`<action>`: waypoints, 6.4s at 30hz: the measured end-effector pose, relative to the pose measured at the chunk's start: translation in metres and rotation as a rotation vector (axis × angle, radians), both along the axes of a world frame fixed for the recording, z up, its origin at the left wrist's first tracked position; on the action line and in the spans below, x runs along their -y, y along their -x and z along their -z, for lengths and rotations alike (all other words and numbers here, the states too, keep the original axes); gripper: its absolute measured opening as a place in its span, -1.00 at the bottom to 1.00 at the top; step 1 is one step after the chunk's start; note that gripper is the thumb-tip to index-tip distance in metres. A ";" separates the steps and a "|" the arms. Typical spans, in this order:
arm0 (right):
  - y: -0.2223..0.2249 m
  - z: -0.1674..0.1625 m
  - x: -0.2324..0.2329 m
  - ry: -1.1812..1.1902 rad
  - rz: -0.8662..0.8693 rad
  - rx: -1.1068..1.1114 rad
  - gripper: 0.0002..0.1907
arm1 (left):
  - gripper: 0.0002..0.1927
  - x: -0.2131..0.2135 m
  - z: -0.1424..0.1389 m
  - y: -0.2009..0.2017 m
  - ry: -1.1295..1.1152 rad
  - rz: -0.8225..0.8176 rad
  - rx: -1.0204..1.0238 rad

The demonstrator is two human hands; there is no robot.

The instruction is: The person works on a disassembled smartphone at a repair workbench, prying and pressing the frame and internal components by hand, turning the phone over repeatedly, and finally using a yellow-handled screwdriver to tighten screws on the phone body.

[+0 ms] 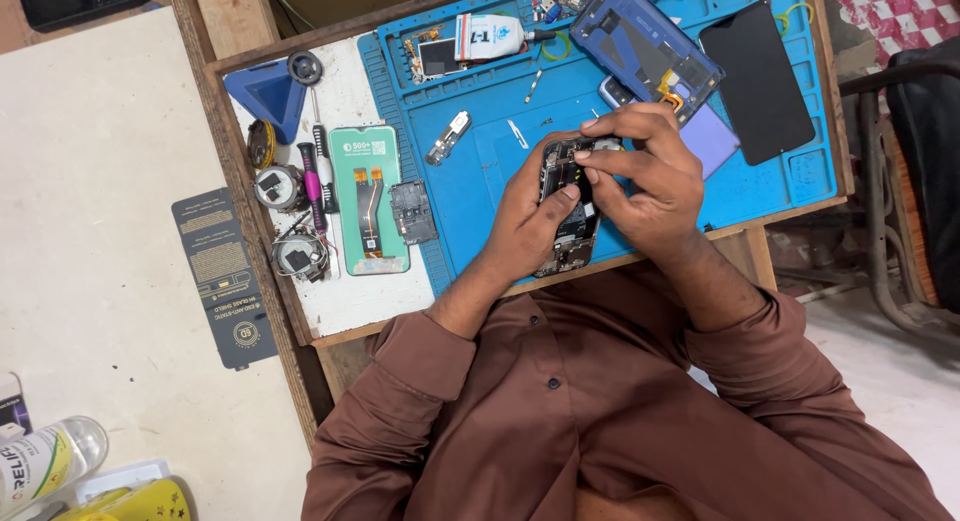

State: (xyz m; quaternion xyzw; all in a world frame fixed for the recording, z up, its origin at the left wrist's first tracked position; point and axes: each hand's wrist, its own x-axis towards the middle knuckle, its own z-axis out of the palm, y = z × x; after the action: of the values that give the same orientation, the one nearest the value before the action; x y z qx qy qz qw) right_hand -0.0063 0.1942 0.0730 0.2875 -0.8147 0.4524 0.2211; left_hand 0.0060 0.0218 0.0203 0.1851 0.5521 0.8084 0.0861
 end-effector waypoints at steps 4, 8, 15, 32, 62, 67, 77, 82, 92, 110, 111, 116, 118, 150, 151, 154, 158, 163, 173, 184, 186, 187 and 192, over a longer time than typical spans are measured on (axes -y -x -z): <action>-0.001 0.001 0.001 0.013 0.003 0.015 -0.81 | -0.53 0.001 -0.001 0.000 0.013 0.001 -0.002; 0.000 0.001 0.003 0.021 -0.005 0.022 -0.82 | -0.53 0.002 -0.002 0.000 0.029 -0.002 -0.008; 0.000 0.001 0.005 0.001 -0.002 0.000 -0.80 | -0.54 0.004 -0.002 0.001 0.050 -0.010 -0.037; -0.004 -0.005 0.003 -0.158 0.018 -0.242 -0.68 | -0.56 0.009 -0.005 -0.002 0.113 0.002 -0.173; -0.011 -0.008 0.007 -0.035 -0.006 -0.055 -0.94 | -0.56 0.010 0.001 -0.003 0.126 0.043 -0.260; -0.011 -0.008 0.009 -0.029 0.004 -0.057 -0.94 | -0.55 0.010 0.001 -0.003 0.139 0.046 -0.256; -0.013 -0.012 0.011 0.002 -0.007 -0.058 -0.91 | -0.59 0.014 -0.015 -0.004 0.180 0.024 -0.353; -0.015 -0.013 0.012 0.034 -0.003 -0.073 -0.85 | -0.60 0.016 -0.021 -0.003 0.246 -0.010 -0.443; -0.014 -0.012 0.014 0.059 -0.031 -0.084 -0.86 | -0.57 0.015 -0.018 -0.002 0.269 -0.031 -0.503; -0.012 -0.012 0.014 0.058 -0.063 -0.068 -0.84 | -0.58 0.016 -0.016 -0.001 0.240 -0.032 -0.515; -0.012 -0.012 0.014 0.056 -0.065 -0.062 -0.84 | -0.60 0.016 -0.016 -0.001 0.248 -0.034 -0.516; -0.011 -0.010 0.015 0.064 -0.075 -0.067 -0.83 | -0.62 0.017 -0.016 0.000 0.246 -0.016 -0.495; -0.010 -0.009 0.014 0.064 -0.086 -0.072 -0.82 | -0.62 0.017 -0.016 0.001 0.243 -0.008 -0.486; -0.011 -0.013 0.009 0.031 -0.129 -0.061 -0.81 | -0.62 0.018 -0.020 -0.001 0.266 -0.039 -0.533; -0.011 -0.014 0.009 0.034 -0.129 -0.051 -0.80 | -0.62 0.017 -0.020 -0.001 0.269 -0.038 -0.528; -0.013 -0.015 0.010 0.039 -0.128 -0.030 -0.79 | -0.62 0.017 -0.022 -0.002 0.278 -0.039 -0.519; -0.014 -0.016 0.011 0.037 -0.126 -0.027 -0.80 | -0.62 0.017 -0.024 -0.003 0.288 -0.046 -0.523; -0.014 -0.016 0.013 0.029 -0.128 -0.065 -0.81 | -0.61 0.019 -0.028 -0.004 0.291 -0.052 -0.519; -0.013 -0.017 0.015 0.037 -0.122 -0.087 -0.82 | -0.60 0.017 -0.034 -0.005 0.324 -0.054 -0.504; -0.016 -0.013 0.017 0.067 -0.110 -0.048 -0.82 | -0.58 0.016 -0.033 -0.007 0.337 -0.092 -0.518; -0.017 -0.012 0.017 0.064 -0.106 -0.042 -0.83 | -0.57 0.016 -0.032 -0.007 0.346 -0.094 -0.513; -0.016 -0.012 0.018 0.073 -0.101 -0.048 -0.83 | -0.58 0.016 -0.032 -0.007 0.342 -0.091 -0.505; -0.013 -0.006 0.018 0.076 -0.099 -0.047 -0.84 | -0.59 0.016 -0.027 -0.008 0.315 -0.098 -0.464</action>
State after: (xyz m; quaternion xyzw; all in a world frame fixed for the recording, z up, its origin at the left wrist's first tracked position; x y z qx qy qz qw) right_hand 0.0063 0.1763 0.0794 0.3294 -0.7762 0.4866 0.2285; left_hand 0.0137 0.0055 0.0476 0.3225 0.6842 0.6519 -0.0538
